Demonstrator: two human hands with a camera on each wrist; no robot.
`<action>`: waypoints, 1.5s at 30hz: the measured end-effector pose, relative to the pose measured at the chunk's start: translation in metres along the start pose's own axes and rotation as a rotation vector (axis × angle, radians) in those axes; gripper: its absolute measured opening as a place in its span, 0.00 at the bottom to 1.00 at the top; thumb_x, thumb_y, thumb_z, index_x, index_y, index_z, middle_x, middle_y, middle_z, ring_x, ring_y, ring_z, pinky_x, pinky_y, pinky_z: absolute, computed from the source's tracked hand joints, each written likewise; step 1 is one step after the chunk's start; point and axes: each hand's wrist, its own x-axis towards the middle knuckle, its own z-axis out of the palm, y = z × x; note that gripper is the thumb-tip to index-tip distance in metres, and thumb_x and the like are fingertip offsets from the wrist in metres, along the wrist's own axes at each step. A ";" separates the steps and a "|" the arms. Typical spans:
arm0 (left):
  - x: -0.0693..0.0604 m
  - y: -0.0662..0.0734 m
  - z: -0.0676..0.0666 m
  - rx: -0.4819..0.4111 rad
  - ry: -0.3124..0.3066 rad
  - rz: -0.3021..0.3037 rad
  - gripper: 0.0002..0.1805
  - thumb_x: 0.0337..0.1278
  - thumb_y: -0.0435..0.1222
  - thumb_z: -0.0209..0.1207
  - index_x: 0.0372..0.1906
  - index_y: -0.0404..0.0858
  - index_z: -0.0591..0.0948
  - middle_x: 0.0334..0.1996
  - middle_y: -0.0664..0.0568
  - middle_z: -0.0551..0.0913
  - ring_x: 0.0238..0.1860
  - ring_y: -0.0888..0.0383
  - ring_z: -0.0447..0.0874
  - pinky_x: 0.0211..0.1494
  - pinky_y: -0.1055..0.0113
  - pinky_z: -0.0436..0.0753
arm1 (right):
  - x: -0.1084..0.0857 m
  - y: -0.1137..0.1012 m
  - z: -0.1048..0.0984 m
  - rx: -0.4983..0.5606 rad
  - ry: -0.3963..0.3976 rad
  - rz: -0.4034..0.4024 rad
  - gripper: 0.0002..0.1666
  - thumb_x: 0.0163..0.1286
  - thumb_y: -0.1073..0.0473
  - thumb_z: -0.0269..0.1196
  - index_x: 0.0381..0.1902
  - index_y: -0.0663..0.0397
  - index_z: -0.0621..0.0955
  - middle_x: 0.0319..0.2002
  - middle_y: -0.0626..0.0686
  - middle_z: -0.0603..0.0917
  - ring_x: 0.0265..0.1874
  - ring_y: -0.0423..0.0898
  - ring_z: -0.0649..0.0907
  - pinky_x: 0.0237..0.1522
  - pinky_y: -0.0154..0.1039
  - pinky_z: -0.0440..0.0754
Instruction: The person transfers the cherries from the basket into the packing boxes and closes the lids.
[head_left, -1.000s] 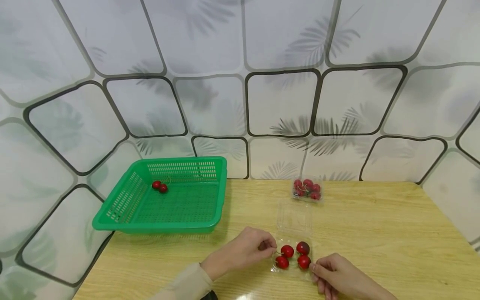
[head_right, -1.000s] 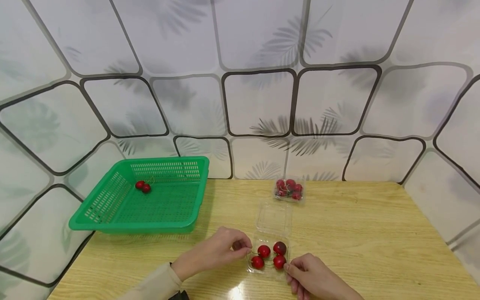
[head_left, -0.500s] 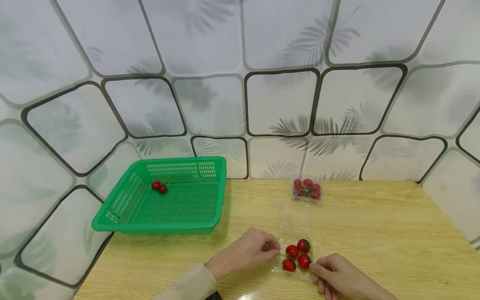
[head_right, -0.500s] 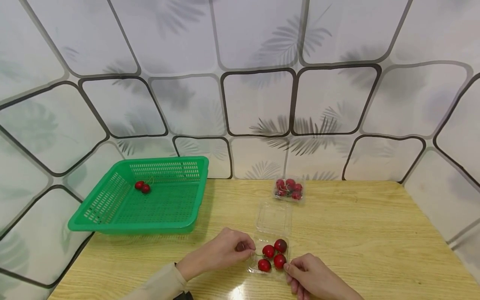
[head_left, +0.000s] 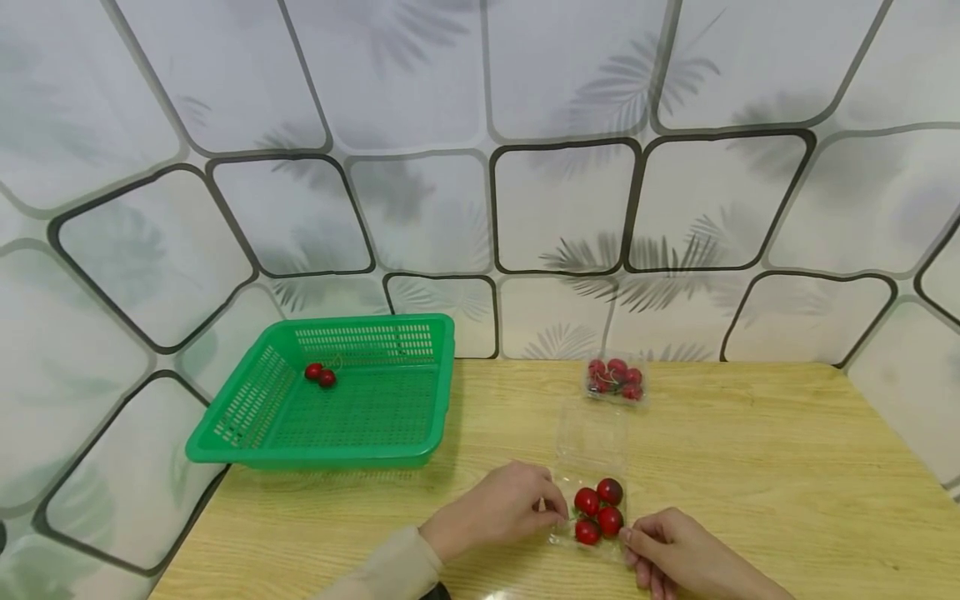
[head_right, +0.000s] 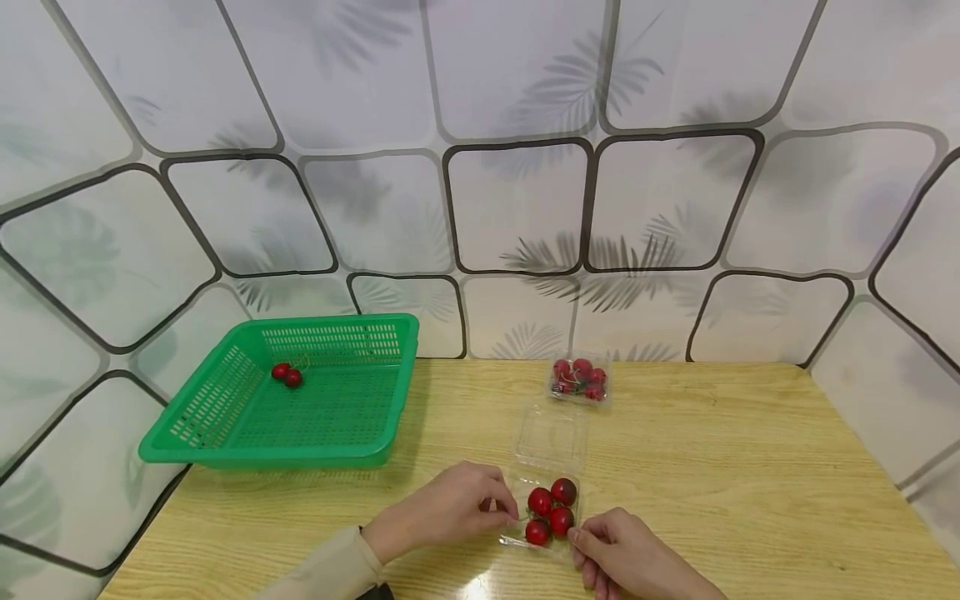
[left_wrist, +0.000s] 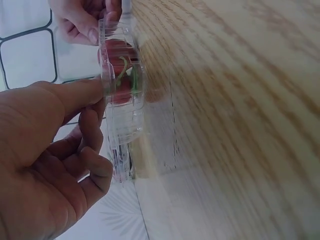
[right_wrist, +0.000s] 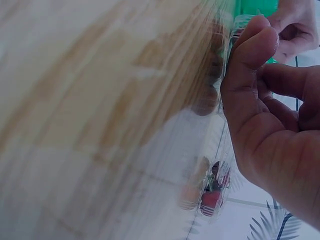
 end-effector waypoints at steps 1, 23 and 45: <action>0.001 0.001 0.000 0.014 -0.007 0.000 0.04 0.65 0.39 0.67 0.38 0.49 0.92 0.31 0.65 0.85 0.29 0.80 0.73 0.32 0.90 0.70 | 0.000 0.000 0.000 0.002 -0.001 0.001 0.23 0.83 0.54 0.51 0.35 0.64 0.83 0.23 0.47 0.81 0.19 0.36 0.78 0.20 0.25 0.76; -0.009 0.005 -0.012 0.114 0.040 0.027 0.07 0.70 0.41 0.62 0.43 0.51 0.91 0.34 0.66 0.85 0.29 0.80 0.73 0.32 0.89 0.70 | -0.002 -0.002 0.002 -0.003 0.020 0.012 0.23 0.83 0.55 0.50 0.33 0.63 0.83 0.22 0.47 0.81 0.19 0.36 0.77 0.20 0.24 0.76; -0.053 0.000 -0.042 0.256 0.125 0.159 0.05 0.66 0.37 0.65 0.38 0.48 0.90 0.31 0.64 0.85 0.27 0.77 0.72 0.33 0.88 0.68 | 0.000 -0.002 0.006 -0.039 0.031 0.013 0.25 0.82 0.48 0.54 0.32 0.61 0.83 0.21 0.46 0.81 0.16 0.35 0.75 0.19 0.25 0.75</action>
